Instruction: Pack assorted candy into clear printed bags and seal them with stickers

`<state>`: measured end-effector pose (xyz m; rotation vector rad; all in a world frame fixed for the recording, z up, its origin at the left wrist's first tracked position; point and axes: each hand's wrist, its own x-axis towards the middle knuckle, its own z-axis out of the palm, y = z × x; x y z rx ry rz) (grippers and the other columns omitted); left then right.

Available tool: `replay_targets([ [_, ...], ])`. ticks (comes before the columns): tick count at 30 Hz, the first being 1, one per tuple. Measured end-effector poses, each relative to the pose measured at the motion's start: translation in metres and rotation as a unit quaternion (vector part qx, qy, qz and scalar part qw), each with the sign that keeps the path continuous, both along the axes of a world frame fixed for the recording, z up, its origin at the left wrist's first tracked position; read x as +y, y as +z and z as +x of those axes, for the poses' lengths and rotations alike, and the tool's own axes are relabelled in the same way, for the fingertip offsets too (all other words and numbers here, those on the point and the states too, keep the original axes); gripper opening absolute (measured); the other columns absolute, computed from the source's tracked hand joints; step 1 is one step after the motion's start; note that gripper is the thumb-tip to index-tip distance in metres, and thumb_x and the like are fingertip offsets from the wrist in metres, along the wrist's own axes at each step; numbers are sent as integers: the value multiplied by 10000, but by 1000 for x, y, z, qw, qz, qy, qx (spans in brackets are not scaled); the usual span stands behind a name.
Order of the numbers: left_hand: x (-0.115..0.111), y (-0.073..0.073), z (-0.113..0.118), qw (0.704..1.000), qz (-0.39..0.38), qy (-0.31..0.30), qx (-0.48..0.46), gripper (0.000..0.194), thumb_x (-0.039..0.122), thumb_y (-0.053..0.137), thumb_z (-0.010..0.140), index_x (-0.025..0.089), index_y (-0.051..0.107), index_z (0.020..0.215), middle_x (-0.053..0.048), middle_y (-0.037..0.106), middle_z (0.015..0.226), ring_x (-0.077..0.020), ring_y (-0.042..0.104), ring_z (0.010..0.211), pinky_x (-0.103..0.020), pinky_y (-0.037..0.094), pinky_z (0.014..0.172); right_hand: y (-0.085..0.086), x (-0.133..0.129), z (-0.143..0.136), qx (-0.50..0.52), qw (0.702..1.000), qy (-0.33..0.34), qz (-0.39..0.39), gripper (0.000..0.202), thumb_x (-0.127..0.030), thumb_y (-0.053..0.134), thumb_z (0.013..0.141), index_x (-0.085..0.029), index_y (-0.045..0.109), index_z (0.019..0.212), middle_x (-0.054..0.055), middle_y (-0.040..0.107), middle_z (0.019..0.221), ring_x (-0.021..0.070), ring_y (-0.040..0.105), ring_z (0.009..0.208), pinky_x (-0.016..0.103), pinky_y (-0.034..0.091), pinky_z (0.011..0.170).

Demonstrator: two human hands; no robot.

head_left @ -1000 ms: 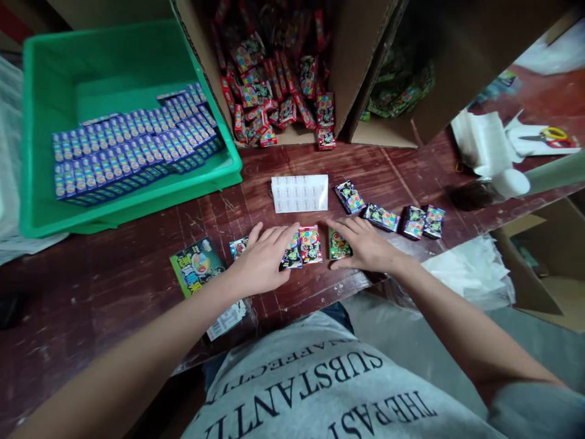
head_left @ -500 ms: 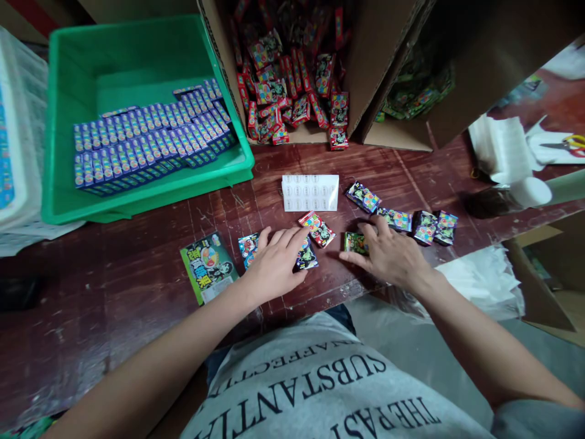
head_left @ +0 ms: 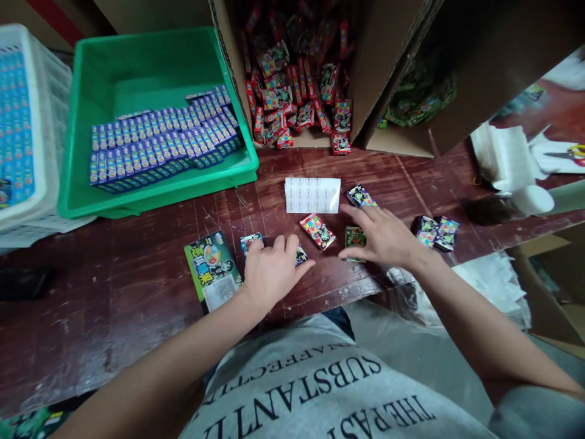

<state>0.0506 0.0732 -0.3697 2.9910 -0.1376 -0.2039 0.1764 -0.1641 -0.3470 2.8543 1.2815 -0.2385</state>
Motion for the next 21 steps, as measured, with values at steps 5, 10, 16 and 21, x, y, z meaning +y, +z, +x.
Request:
replay_targets([
  [5,-9,3,19,996,10,93,5,571,545,275,1034,105,590,1217,-206,740,956,-328,705,788,-465,404,793,-19,17,20,52,978,200,37,959,-740,549,882,-202,244,1615,163,262,1679,381,263,1531,618,200,1236],
  [10,-15,-4,31,989,-11,144,21,573,560,341,1011,79,616,1153,-217,748,882,-354,729,779,-485,415,802,-32,47,3,2,986,168,21,791,-678,556,890,-169,474,1490,189,545,1440,387,491,1334,627,184,1230],
  [16,2,10,25,982,-14,184,48,842,789,239,939,77,672,1057,-216,732,805,-374,729,798,-466,439,774,-12,61,-31,-92,994,-29,-50,964,-889,347,848,-97,609,1331,206,728,970,396,642,975,626,302,1098],
  [21,85,21,-8,993,-10,118,0,733,742,404,936,171,562,1367,-169,747,1093,-372,688,1057,-531,416,973,12,44,-23,-43,998,32,-36,963,-809,400,905,-98,387,1556,221,719,1153,383,629,1061,563,373,1028],
])
